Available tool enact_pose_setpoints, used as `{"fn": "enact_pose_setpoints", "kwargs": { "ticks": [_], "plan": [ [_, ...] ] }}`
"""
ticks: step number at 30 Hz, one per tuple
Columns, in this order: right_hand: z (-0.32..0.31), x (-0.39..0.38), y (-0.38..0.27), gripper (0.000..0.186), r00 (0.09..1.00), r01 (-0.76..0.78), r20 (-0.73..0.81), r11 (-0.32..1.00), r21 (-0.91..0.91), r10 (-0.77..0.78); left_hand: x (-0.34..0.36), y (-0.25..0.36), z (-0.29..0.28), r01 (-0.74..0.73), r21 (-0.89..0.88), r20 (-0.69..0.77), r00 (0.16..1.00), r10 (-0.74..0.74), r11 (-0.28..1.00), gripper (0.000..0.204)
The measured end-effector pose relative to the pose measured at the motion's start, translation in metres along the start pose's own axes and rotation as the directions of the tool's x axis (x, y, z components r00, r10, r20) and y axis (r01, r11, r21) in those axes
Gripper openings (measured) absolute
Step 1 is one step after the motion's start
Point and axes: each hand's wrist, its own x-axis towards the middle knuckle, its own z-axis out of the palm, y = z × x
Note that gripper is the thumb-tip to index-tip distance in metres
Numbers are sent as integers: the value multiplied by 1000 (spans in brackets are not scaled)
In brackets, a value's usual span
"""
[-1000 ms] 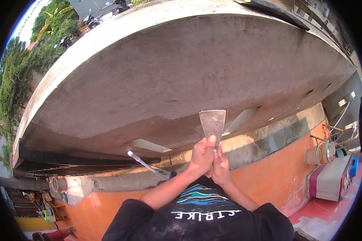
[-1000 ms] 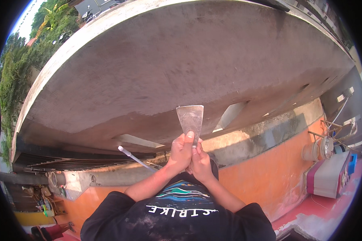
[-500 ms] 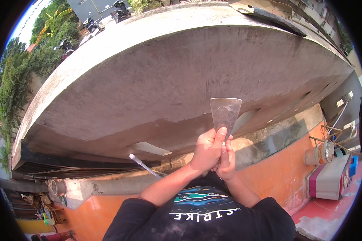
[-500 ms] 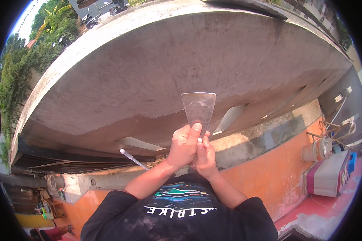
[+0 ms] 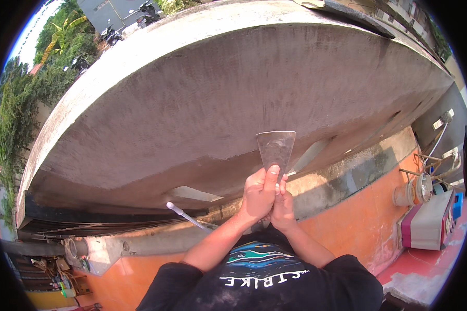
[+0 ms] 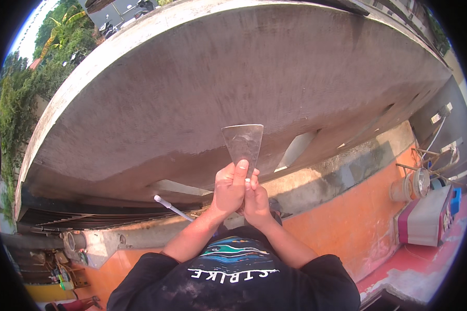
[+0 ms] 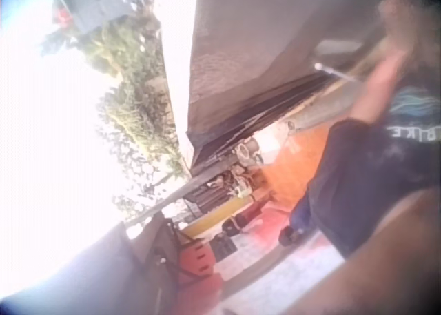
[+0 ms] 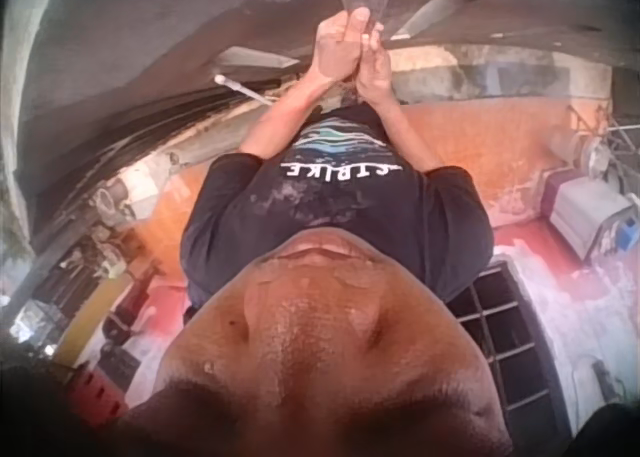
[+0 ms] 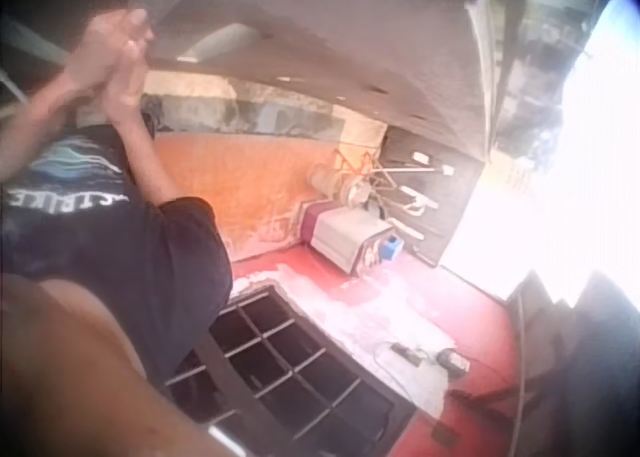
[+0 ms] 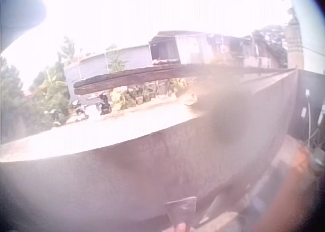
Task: The person uses a trowel to apply and smooth plaster on a curved ceiling surface. They repeatedly spread and level the material across the ceiling, working in sections to achieve an even finish.
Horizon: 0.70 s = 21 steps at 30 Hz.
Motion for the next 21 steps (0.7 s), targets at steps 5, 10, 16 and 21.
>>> {"fn": "enact_pose_setpoints", "kwargs": {
  "ticks": [5, 10, 16, 21],
  "plan": [
    [4, 22, -41, 36, 998, 41, 40, 986, 159, -48, 17, 43, 5, -115, -164, 87, 988, 130, 980, 39],
    [2, -23, -23, 37, 996, -78, 55, 972, 222, 68, -17, 17, 11, 170, 112, 44, 983, -176, 979, 42],
    [-11, -39, 14, 39, 977, -202, 2, 932, 303, 211, -27, -27, 4, 178, 25, 18, 984, -178, 984, 45],
    [-12, -33, 18, 37, 980, -189, -3, 946, 265, 197, -21, -32, 2, 193, 56, 22, 981, -194, 980, 46]
  ]
}}
